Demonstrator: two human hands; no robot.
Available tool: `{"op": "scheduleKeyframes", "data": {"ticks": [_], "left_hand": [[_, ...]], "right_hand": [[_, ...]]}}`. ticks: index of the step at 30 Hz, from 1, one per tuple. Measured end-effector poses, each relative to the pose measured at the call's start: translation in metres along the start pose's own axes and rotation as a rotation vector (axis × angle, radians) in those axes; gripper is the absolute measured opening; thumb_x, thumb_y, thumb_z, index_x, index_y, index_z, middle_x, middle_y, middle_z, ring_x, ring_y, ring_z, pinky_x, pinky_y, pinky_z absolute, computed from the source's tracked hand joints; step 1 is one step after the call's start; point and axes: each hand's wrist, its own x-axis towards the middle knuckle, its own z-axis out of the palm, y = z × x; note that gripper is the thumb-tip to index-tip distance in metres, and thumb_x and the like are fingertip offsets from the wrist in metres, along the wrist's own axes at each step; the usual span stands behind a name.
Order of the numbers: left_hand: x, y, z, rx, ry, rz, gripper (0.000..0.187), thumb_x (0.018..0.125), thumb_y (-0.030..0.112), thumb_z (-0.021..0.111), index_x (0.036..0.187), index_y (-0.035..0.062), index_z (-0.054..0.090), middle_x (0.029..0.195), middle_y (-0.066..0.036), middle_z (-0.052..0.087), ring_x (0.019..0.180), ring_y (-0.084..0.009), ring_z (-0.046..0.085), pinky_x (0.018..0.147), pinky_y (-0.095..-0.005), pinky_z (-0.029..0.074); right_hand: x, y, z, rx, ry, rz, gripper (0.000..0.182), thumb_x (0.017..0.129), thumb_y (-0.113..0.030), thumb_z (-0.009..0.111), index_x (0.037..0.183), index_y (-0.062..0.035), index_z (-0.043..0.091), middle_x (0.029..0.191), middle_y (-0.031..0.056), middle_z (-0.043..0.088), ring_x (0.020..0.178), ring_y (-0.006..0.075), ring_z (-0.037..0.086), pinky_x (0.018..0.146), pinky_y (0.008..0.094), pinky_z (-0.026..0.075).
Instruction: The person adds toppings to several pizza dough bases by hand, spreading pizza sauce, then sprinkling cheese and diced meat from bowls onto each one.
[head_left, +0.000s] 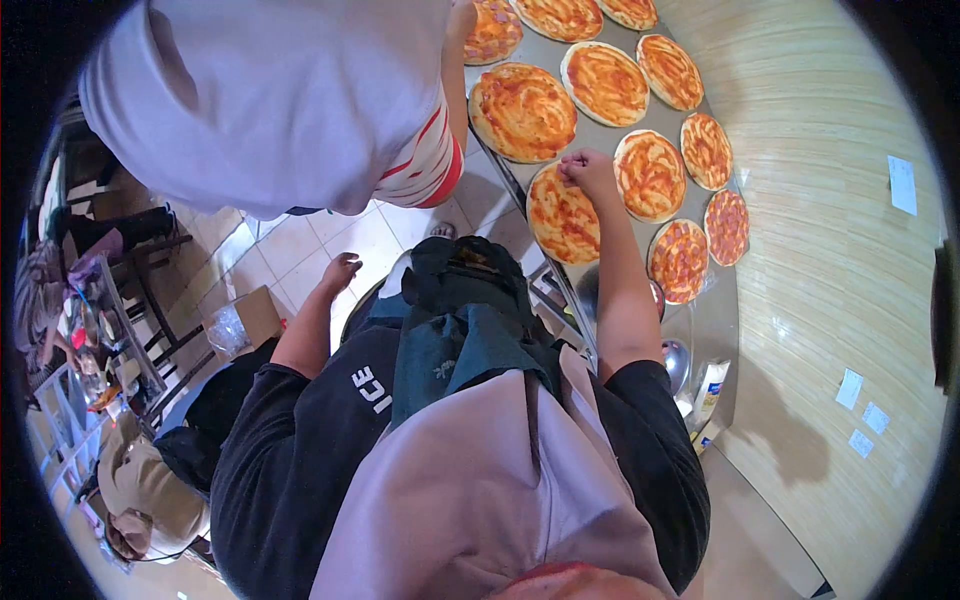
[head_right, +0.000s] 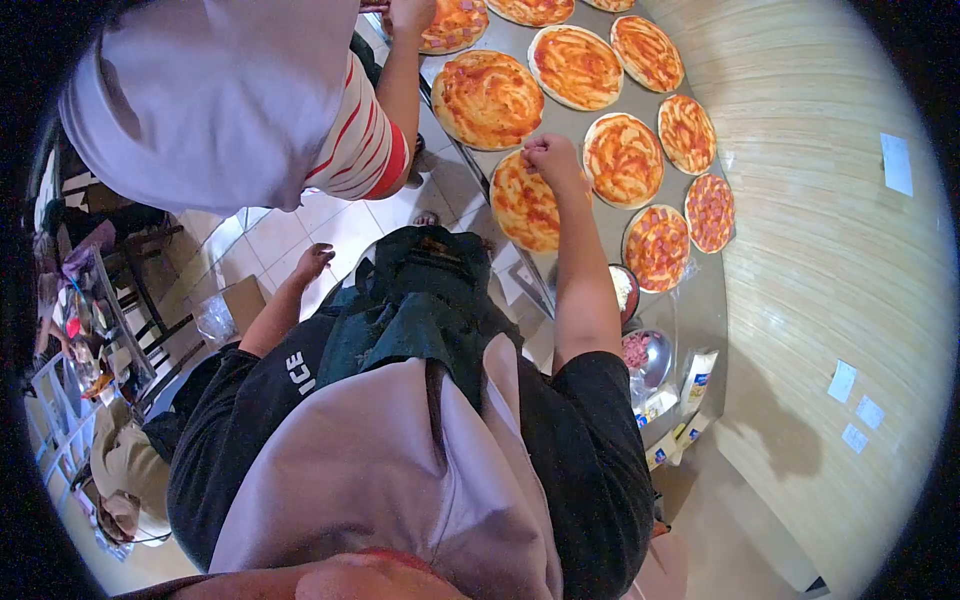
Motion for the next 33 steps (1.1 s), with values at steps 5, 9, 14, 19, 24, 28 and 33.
{"op": "scheduleKeyframes", "data": {"ticks": [5, 9, 14, 19, 24, 28, 33], "left_hand": [[-0.009, -0.006, -0.002, 0.026, 0.007, -0.035, 0.042, 0.077, 0.024, 0.058, 0.111, 0.0002, 0.049, 0.090, -0.016, 0.059, 0.070, -0.0189, 0.055, 0.064, -0.0299, 0.044], [-0.018, -0.009, -0.005, -0.005, 0.030, -0.120, 0.042, 0.077, 0.023, 0.060, 0.110, 0.0005, 0.049, 0.091, -0.016, 0.059, 0.069, -0.0188, 0.055, 0.063, -0.0294, 0.044], [-0.024, -0.013, -0.005, -0.006, 0.037, -0.120, 0.042, 0.077, 0.023, 0.060, 0.110, 0.0010, 0.050, 0.092, -0.016, 0.059, 0.068, -0.0184, 0.055, 0.060, -0.0293, 0.044], [-0.022, -0.008, -0.006, -0.041, -0.001, -0.138, 0.042, 0.077, 0.023, 0.059, 0.111, 0.0011, 0.049, 0.092, -0.016, 0.059, 0.069, -0.0186, 0.055, 0.058, -0.0296, 0.044], [-0.009, 0.000, -0.004, -0.013, -0.003, -0.075, 0.043, 0.077, 0.024, 0.059, 0.111, 0.0001, 0.048, 0.092, -0.015, 0.059, 0.071, -0.0190, 0.055, 0.063, -0.0302, 0.044], [-0.001, -0.001, -0.006, -0.061, 0.011, -0.025, 0.043, 0.077, 0.024, 0.059, 0.111, -0.0003, 0.048, 0.093, -0.015, 0.058, 0.072, -0.0190, 0.054, 0.065, -0.0308, 0.044], [-0.006, -0.002, -0.010, -0.018, 0.008, -0.047, 0.042, 0.077, 0.024, 0.059, 0.111, 0.0006, 0.048, 0.093, -0.015, 0.058, 0.072, -0.0187, 0.054, 0.061, -0.0295, 0.044]], "right_hand": [[0.006, 0.001, 0.010, -0.688, 0.136, -0.369, 0.014, 0.068, -0.005, 0.062, 0.079, 0.0021, 0.058, 0.070, 0.0094, 0.060, 0.061, 0.0141, 0.059, 0.053, 0.0241, 0.049], [-0.003, -0.008, 0.001, -0.302, 0.061, -0.085, 0.012, 0.071, -0.007, 0.060, 0.079, 0.0020, 0.058, 0.071, 0.0083, 0.060, 0.066, 0.0140, 0.058, 0.058, 0.0252, 0.049], [-0.022, -0.010, -0.012, 0.422, -0.073, 0.152, 0.010, 0.076, -0.003, 0.055, 0.083, 0.0031, 0.059, 0.077, 0.0078, 0.060, 0.065, 0.0137, 0.058, 0.059, 0.0239, 0.050], [-0.030, -0.004, -0.002, 0.225, -0.081, 0.074, 0.014, 0.076, 0.001, 0.053, 0.088, 0.0036, 0.058, 0.076, 0.0078, 0.060, 0.064, 0.0129, 0.056, 0.057, 0.0247, 0.049], [-0.030, 0.004, 0.023, -0.201, -0.001, -0.099, 0.013, 0.071, -0.003, 0.060, 0.082, 0.0019, 0.055, 0.070, 0.0084, 0.059, 0.063, 0.0154, 0.057, 0.054, 0.0272, 0.046], [-0.038, -0.004, 0.029, -0.532, 0.159, -0.257, 0.014, 0.070, -0.006, 0.062, 0.078, 0.0019, 0.053, 0.070, 0.0119, 0.059, 0.067, 0.0214, 0.058, 0.060, 0.0311, 0.044], [-0.046, -0.001, 0.015, -0.401, 0.243, -0.308, 0.014, 0.072, -0.005, 0.059, 0.083, 0.0028, 0.057, 0.072, 0.0130, 0.060, 0.066, 0.0213, 0.060, 0.059, 0.0306, 0.047]]}}
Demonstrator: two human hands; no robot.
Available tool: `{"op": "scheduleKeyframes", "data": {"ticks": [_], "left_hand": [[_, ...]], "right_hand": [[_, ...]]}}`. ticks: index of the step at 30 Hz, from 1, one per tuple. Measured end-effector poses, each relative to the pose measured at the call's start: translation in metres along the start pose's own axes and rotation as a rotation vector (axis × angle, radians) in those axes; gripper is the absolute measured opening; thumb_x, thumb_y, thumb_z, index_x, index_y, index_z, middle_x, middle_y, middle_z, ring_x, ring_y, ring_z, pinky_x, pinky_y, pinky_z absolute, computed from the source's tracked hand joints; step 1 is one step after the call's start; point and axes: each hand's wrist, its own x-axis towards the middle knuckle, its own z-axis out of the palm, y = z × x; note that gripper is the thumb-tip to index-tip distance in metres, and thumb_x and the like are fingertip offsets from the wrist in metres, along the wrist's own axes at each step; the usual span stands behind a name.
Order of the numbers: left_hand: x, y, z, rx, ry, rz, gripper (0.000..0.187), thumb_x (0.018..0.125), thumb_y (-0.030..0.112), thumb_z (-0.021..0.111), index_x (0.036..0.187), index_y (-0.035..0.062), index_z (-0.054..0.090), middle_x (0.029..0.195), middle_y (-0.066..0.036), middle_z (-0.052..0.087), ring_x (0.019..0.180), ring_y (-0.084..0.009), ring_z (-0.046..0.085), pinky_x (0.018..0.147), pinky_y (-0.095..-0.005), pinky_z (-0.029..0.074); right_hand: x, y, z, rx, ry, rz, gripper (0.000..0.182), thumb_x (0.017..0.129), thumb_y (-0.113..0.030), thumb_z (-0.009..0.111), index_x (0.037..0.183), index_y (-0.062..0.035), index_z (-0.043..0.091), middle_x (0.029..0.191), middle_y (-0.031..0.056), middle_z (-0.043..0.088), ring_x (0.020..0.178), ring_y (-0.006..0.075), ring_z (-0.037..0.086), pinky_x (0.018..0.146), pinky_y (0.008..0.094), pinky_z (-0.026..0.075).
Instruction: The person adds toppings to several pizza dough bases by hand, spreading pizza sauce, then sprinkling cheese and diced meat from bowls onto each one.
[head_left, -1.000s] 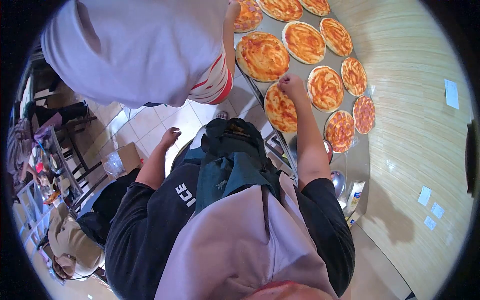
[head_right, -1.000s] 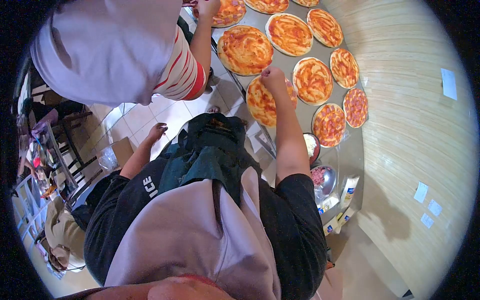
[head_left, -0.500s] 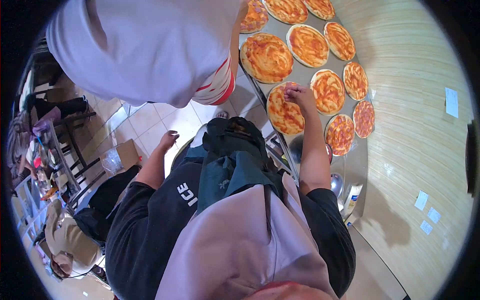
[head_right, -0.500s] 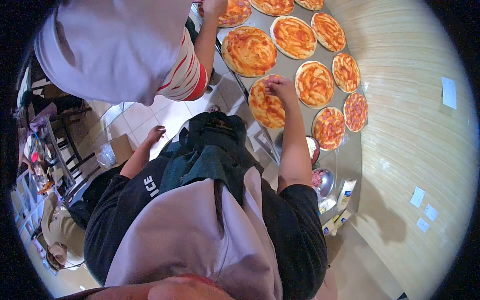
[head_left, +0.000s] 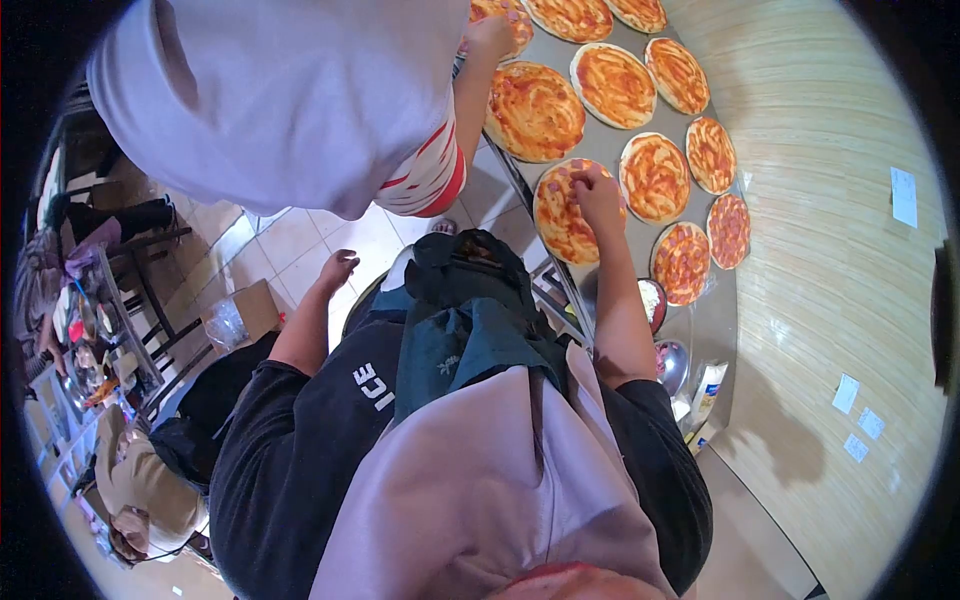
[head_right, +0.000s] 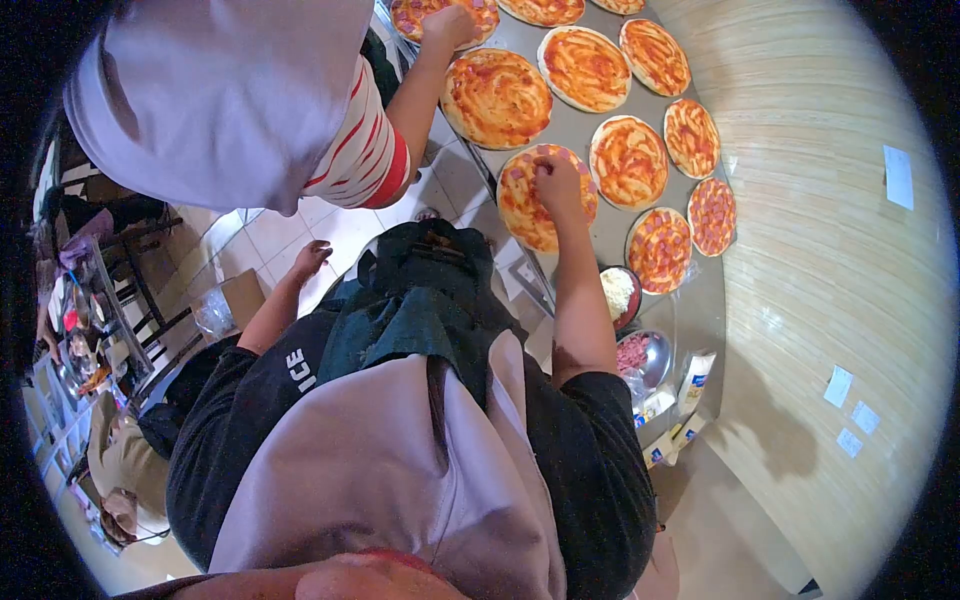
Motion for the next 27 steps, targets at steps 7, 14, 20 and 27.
{"op": "scheduleKeyframes", "data": {"ticks": [7, 14, 20, 27], "left_hand": [[-0.005, -0.015, 0.001, 0.045, -0.015, -0.092, 0.043, 0.077, 0.025, 0.060, 0.112, 0.0014, 0.049, 0.092, -0.015, 0.059, 0.069, -0.0179, 0.055, 0.056, -0.0286, 0.043], [-0.003, -0.002, 0.000, 0.033, -0.017, -0.059, 0.043, 0.077, 0.024, 0.059, 0.113, 0.0022, 0.048, 0.094, -0.015, 0.058, 0.071, -0.0182, 0.055, 0.053, -0.0280, 0.042], [0.002, 0.002, -0.002, 0.016, -0.022, -0.026, 0.043, 0.077, 0.024, 0.059, 0.113, 0.0023, 0.048, 0.096, -0.015, 0.058, 0.074, -0.0186, 0.055, 0.053, -0.0284, 0.042], [0.002, -0.007, 0.002, 0.048, -0.019, -0.054, 0.043, 0.076, 0.025, 0.059, 0.111, 0.0017, 0.049, 0.091, -0.015, 0.059, 0.072, -0.0193, 0.056, 0.057, -0.0300, 0.043]], "right_hand": [[-0.022, 0.005, 0.003, 0.331, -0.216, 0.322, 0.012, 0.073, -0.003, 0.059, 0.083, 0.0037, 0.059, 0.074, 0.0094, 0.062, 0.063, 0.0129, 0.060, 0.053, 0.0235, 0.047], [-0.033, -0.003, 0.024, -0.254, -0.115, 0.071, 0.016, 0.070, -0.007, 0.063, 0.081, 0.0021, 0.058, 0.070, 0.0084, 0.061, 0.066, 0.0135, 0.060, 0.058, 0.0264, 0.047], [-0.040, 0.014, 0.002, 0.658, -0.116, 0.387, 0.016, 0.079, -0.005, 0.051, 0.092, 0.0047, 0.055, 0.081, 0.0131, 0.059, 0.069, 0.0207, 0.060, 0.058, 0.0291, 0.050], [-0.058, 0.013, -0.015, 0.789, -0.160, 0.503, 0.018, 0.078, -0.002, 0.055, 0.094, 0.0059, 0.053, 0.080, 0.0120, 0.059, 0.067, 0.0174, 0.060, 0.061, 0.0255, 0.051]]}}
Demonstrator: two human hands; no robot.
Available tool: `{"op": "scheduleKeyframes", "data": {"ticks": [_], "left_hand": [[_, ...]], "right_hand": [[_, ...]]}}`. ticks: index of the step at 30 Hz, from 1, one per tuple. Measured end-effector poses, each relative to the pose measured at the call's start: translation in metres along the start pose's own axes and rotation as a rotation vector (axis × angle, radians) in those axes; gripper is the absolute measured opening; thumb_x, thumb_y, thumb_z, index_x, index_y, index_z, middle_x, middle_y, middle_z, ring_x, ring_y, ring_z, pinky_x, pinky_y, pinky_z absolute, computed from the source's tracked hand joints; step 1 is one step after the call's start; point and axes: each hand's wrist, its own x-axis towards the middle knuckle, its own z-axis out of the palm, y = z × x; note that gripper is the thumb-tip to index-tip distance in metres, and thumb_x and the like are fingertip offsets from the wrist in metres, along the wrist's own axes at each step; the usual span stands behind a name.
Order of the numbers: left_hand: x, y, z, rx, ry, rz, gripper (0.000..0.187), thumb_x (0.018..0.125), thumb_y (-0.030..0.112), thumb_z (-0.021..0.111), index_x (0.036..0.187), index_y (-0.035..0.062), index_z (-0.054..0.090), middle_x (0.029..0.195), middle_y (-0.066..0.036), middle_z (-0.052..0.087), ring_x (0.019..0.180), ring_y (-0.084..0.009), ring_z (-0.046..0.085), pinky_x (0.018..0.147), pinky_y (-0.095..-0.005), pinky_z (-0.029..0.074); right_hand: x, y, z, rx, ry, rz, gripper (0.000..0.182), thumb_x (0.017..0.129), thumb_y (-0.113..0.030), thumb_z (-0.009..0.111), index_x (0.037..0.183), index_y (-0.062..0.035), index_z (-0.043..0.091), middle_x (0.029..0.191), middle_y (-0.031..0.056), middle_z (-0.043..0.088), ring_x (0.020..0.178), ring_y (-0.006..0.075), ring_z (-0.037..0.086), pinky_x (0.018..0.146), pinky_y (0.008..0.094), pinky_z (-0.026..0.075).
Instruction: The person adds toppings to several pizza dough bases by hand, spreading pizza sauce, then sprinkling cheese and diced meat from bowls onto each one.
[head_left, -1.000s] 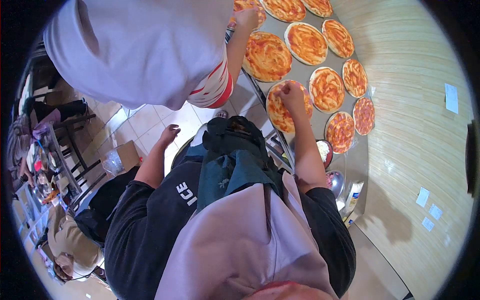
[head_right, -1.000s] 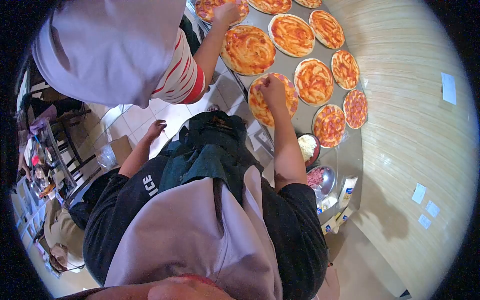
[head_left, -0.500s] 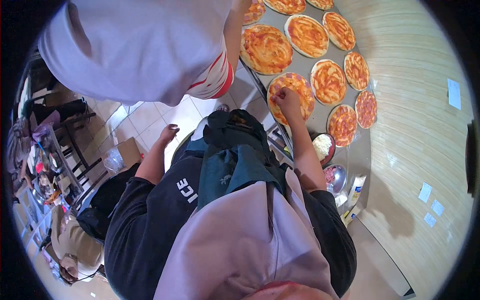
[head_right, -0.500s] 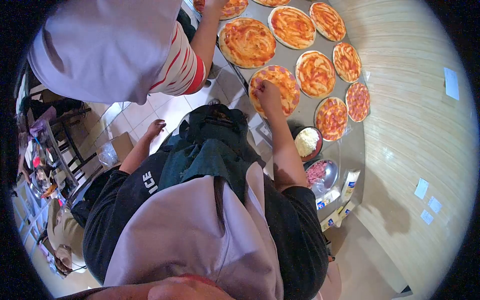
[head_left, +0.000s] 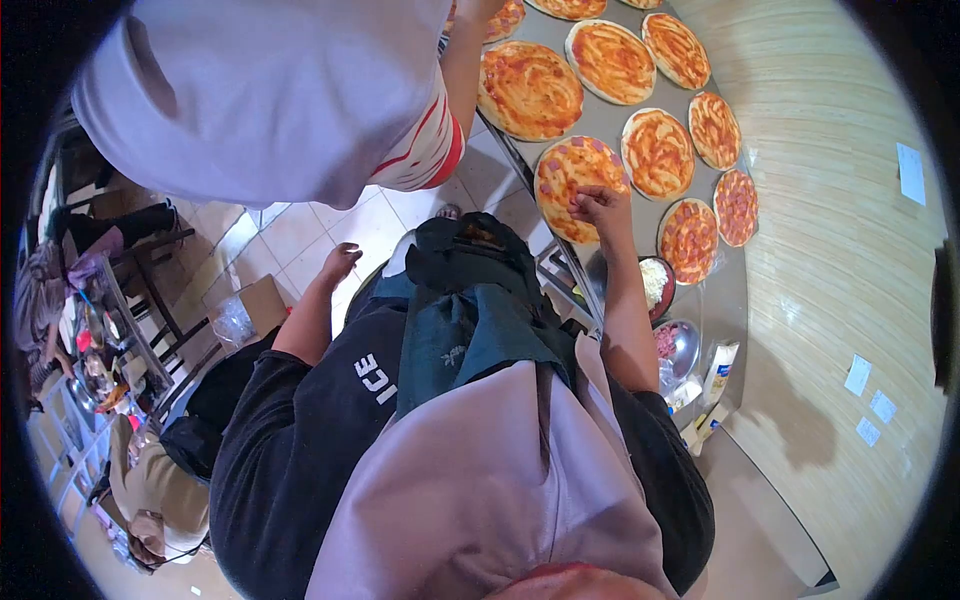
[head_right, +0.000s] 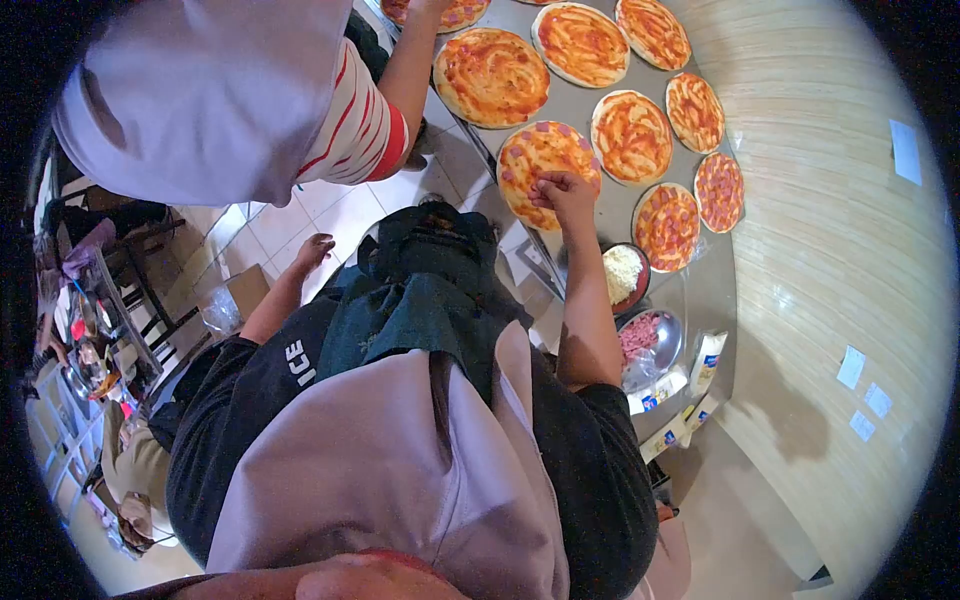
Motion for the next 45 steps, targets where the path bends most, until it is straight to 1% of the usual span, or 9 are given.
{"op": "scheduleKeyframes", "data": {"ticks": [6, 14, 21, 28, 34, 37, 40, 42, 45], "left_hand": [[0.003, 0.004, -0.004, 0.022, -0.018, 0.016, 0.043, 0.077, 0.025, 0.060, 0.111, 0.0016, 0.049, 0.090, -0.014, 0.059, 0.070, -0.0187, 0.056, 0.057, -0.0292, 0.043], [-0.006, 0.022, -0.007, 0.013, -0.005, 0.038, 0.036, 0.078, 0.025, 0.057, 0.108, 0.0054, 0.052, 0.085, -0.007, 0.058, 0.065, -0.0139, 0.053, 0.047, -0.0258, 0.037], [0.004, 0.004, -0.012, 0.068, -0.001, 0.027, 0.038, 0.078, 0.026, 0.058, 0.109, 0.0052, 0.052, 0.088, -0.007, 0.059, 0.067, -0.0150, 0.055, 0.048, -0.0258, 0.038], [0.009, 0.010, -0.014, 0.099, -0.031, 0.052, 0.038, 0.078, 0.027, 0.058, 0.109, 0.0050, 0.052, 0.092, -0.008, 0.059, 0.067, -0.0149, 0.055, 0.047, -0.0245, 0.038], [0.007, 0.030, -0.015, 0.043, -0.030, 0.064, 0.038, 0.079, 0.027, 0.057, 0.110, 0.0057, 0.051, 0.093, -0.010, 0.059, 0.067, -0.0152, 0.054, 0.046, -0.0257, 0.037], [0.001, 0.038, -0.016, 0.051, -0.051, 0.047, 0.042, 0.077, 0.024, 0.060, 0.111, 0.0019, 0.049, 0.093, -0.012, 0.059, 0.071, -0.0179, 0.054, 0.062, -0.0289, 0.043], [-0.001, 0.035, -0.016, 0.056, -0.052, 0.039, 0.041, 0.078, 0.024, 0.060, 0.111, 0.0014, 0.049, 0.091, -0.013, 0.059, 0.070, -0.0180, 0.054, 0.062, -0.0291, 0.043], [-0.002, 0.032, -0.016, 0.078, -0.060, 0.043, 0.041, 0.078, 0.023, 0.060, 0.110, 0.0008, 0.049, 0.090, -0.012, 0.059, 0.069, -0.0176, 0.054, 0.062, -0.0293, 0.043], [-0.003, 0.026, -0.015, 0.078, -0.060, 0.009, 0.040, 0.078, 0.022, 0.060, 0.110, 0.0007, 0.049, 0.089, -0.013, 0.059, 0.069, -0.0171, 0.054, 0.062, -0.0291, 0.043]], "right_hand": [[0.009, 0.024, 0.011, -0.315, 0.065, -0.114, 0.018, 0.071, -0.005, 0.063, 0.087, 0.0021, 0.057, 0.072, 0.0089, 0.061, 0.062, 0.0149, 0.059, 0.053, 0.0249, 0.047], [-0.003, 0.011, 0.035, -0.978, 0.203, -0.286, 0.020, 0.068, -0.009, 0.060, 0.087, -0.0016, 0.058, 0.076, 0.0143, 0.060, 0.072, 0.0255, 0.059, 0.064, 0.0340, 0.045], [-0.012, 0.022, -0.004, -0.054, 0.045, -0.094, 0.017, 0.082, 0.002, 0.045, 0.096, 0.0074, 0.052, 0.078, 0.0130, 0.059, 0.066, 0.0169, 0.059, 0.059, 0.0258, 0.050], [-0.022, 0.031, -0.013, -0.088, 0.083, -0.042, 0.012, 0.077, 0.001, 0.053, 0.088, 0.0063, 0.055, 0.076, 0.0116, 0.060, 0.060, 0.0172, 0.059, 0.054, 0.0266, 0.051], [-0.021, 0.041, 0.007, -0.495, 0.123, -0.158, 0.011, 0.071, -0.004, 0.062, 0.079, 0.0023, 0.058, 0.066, 0.0091, 0.060, 0.055, 0.0139, 0.057, 0.049, 0.0254, 0.046], [-0.029, 0.031, 0.014, -0.941, 0.219, -0.320, 0.014, 0.069, -0.007, 0.063, 0.078, 0.0022, 0.057, 0.065, 0.0094, 0.060, 0.058, 0.0132, 0.058, 0.053, 0.0248, 0.047], [-0.027, 0.034, 0.004, -0.907, 0.269, -0.279, 0.012, 0.071, -0.007, 0.062, 0.078, 0.0020, 0.058, 0.062, 0.0082, 0.059, 0.064, 0.0150, 0.059, 0.056, 0.0244, 0.047], [-0.031, 0.029, -0.011, -0.205, 0.198, 0.005, 0.012, 0.075, -0.002, 0.055, 0.084, 0.0044, 0.057, 0.070, 0.0102, 0.058, 0.070, 0.0190, 0.060, 0.062, 0.0258, 0.049], [-0.047, 0.029, -0.031, 0.204, 0.163, 0.018, 0.016, 0.078, 0.001, 0.050, 0.092, 0.0079, 0.053, 0.081, 0.0138, 0.057, 0.070, 0.0218, 0.060, 0.062, 0.0274, 0.051]]}}
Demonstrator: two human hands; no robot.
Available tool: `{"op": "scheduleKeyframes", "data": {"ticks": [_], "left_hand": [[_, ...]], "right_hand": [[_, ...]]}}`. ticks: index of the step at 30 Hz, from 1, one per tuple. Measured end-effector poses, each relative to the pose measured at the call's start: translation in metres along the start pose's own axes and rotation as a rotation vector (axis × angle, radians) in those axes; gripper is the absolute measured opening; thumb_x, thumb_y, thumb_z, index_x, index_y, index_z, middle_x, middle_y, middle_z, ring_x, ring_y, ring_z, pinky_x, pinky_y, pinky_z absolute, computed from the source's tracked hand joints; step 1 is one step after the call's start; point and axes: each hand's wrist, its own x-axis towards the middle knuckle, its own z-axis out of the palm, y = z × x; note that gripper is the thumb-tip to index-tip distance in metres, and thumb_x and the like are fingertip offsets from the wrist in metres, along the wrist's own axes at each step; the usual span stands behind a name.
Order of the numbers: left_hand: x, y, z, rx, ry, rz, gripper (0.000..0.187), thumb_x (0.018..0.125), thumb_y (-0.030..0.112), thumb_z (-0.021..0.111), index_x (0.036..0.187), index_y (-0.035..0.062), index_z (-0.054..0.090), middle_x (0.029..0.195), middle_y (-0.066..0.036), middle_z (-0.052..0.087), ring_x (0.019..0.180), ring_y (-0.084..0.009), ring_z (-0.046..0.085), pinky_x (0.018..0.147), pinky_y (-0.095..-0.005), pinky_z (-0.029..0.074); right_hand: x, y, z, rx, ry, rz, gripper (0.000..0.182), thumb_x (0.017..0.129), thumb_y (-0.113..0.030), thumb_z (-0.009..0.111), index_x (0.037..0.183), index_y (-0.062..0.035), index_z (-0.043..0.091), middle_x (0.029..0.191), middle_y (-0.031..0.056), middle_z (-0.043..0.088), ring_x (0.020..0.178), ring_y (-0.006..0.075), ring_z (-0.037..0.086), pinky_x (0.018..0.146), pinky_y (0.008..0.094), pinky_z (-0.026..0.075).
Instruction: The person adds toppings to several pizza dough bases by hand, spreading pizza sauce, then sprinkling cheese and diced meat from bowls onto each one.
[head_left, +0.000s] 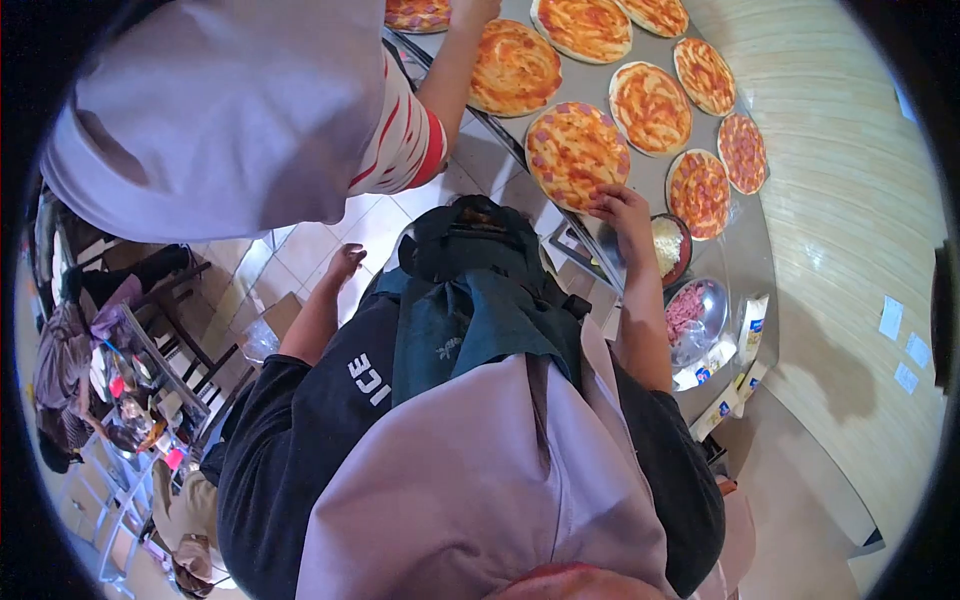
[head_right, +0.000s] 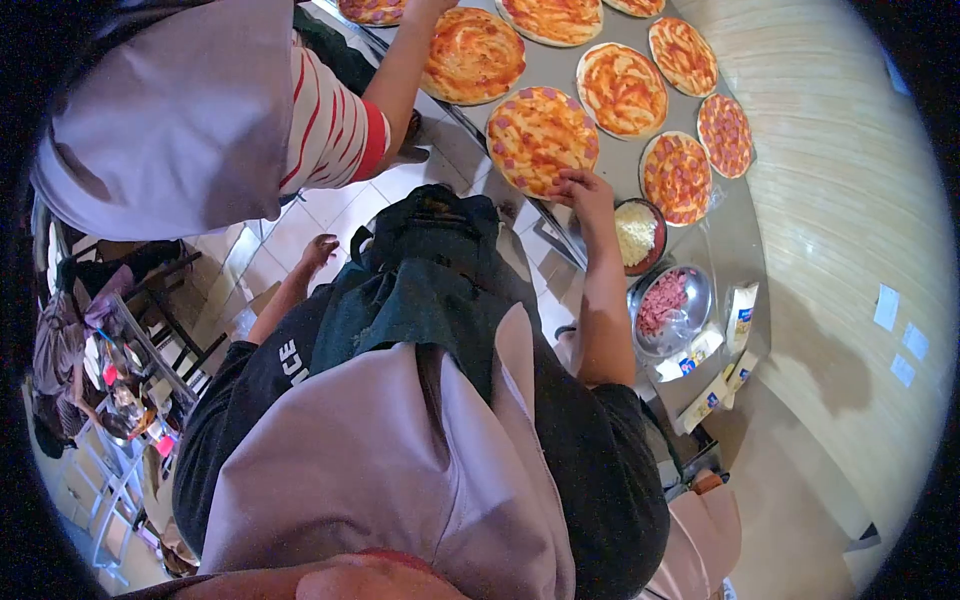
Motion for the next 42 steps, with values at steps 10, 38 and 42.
{"op": "scheduleKeyframes", "data": {"ticks": [10, 38, 42], "left_hand": [[0.005, 0.015, 0.000, 0.072, -0.019, 0.053, 0.041, 0.078, 0.024, 0.059, 0.111, 0.0009, 0.049, 0.089, -0.013, 0.059, 0.067, -0.0171, 0.055, 0.062, -0.0287, 0.044], [0.035, 0.019, -0.013, 0.157, -0.053, 0.081, 0.031, 0.081, 0.027, 0.056, 0.108, 0.0119, 0.052, 0.098, -0.004, 0.060, 0.071, -0.0150, 0.057, 0.047, -0.0267, 0.039], [0.025, 0.032, -0.013, 0.123, -0.010, 0.092, 0.041, 0.077, 0.025, 0.061, 0.109, 0.0031, 0.051, 0.093, -0.010, 0.060, 0.068, -0.0157, 0.056, 0.063, -0.0291, 0.043]], "right_hand": [[-0.009, 0.023, 0.001, -0.384, 0.096, -0.163, 0.014, 0.073, -0.003, 0.059, 0.085, 0.0052, 0.057, 0.066, 0.0079, 0.058, 0.062, 0.0155, 0.059, 0.052, 0.0231, 0.046], [-0.006, 0.036, -0.001, -0.623, 0.356, -0.390, 0.012, 0.068, 0.003, 0.055, 0.080, 0.0024, 0.056, 0.072, 0.0104, 0.060, 0.067, 0.0188, 0.059, 0.061, 0.0280, 0.046], [0.003, 0.038, 0.014, -1.018, 0.481, -0.584, 0.007, 0.068, 0.000, 0.053, 0.074, 0.0017, 0.053, 0.069, 0.0149, 0.056, 0.067, 0.0305, 0.056, 0.062, 0.0367, 0.044]]}}
